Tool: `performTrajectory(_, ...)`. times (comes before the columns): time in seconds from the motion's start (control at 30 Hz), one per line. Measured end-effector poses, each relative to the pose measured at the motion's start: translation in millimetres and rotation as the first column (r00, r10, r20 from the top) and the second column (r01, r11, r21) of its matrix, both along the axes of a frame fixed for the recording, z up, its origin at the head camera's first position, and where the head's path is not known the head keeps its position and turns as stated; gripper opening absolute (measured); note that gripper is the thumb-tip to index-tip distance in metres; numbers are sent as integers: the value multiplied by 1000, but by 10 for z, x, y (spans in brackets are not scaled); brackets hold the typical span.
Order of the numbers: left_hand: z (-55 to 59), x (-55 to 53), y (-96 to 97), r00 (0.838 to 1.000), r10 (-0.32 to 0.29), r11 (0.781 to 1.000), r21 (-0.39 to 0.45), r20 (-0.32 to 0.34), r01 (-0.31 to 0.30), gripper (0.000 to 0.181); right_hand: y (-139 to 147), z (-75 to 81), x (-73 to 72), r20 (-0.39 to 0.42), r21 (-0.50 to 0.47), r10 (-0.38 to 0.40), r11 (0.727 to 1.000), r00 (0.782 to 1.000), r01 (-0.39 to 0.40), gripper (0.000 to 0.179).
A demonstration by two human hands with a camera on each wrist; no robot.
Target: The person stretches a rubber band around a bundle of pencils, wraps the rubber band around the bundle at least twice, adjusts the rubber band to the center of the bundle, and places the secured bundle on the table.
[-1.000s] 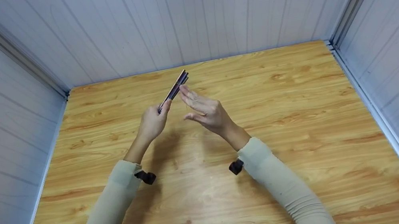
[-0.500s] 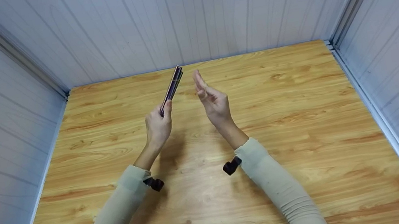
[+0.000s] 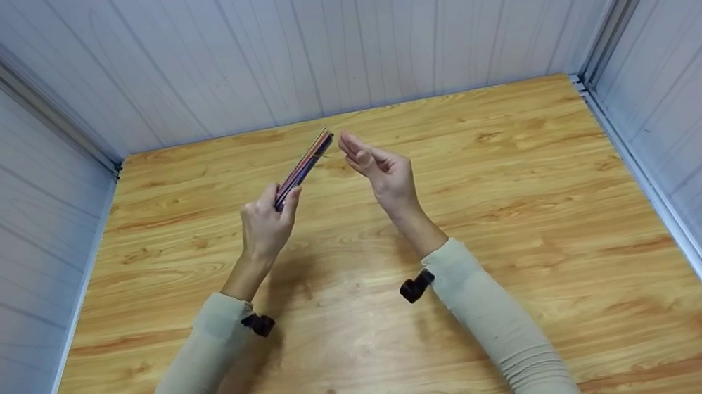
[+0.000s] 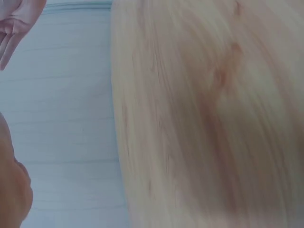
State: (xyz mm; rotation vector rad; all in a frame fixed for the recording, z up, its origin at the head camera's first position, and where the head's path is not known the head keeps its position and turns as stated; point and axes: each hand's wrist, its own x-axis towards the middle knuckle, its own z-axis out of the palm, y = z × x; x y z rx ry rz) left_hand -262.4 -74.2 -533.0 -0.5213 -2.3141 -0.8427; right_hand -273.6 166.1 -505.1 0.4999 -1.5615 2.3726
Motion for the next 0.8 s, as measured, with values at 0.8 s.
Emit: performTrajectory(0.8, 184, -86, -348, 933, -172, 839, -543, -317, -29, 56, 206, 14, 39, 3, 396, 121, 911, 993, -112, 32)
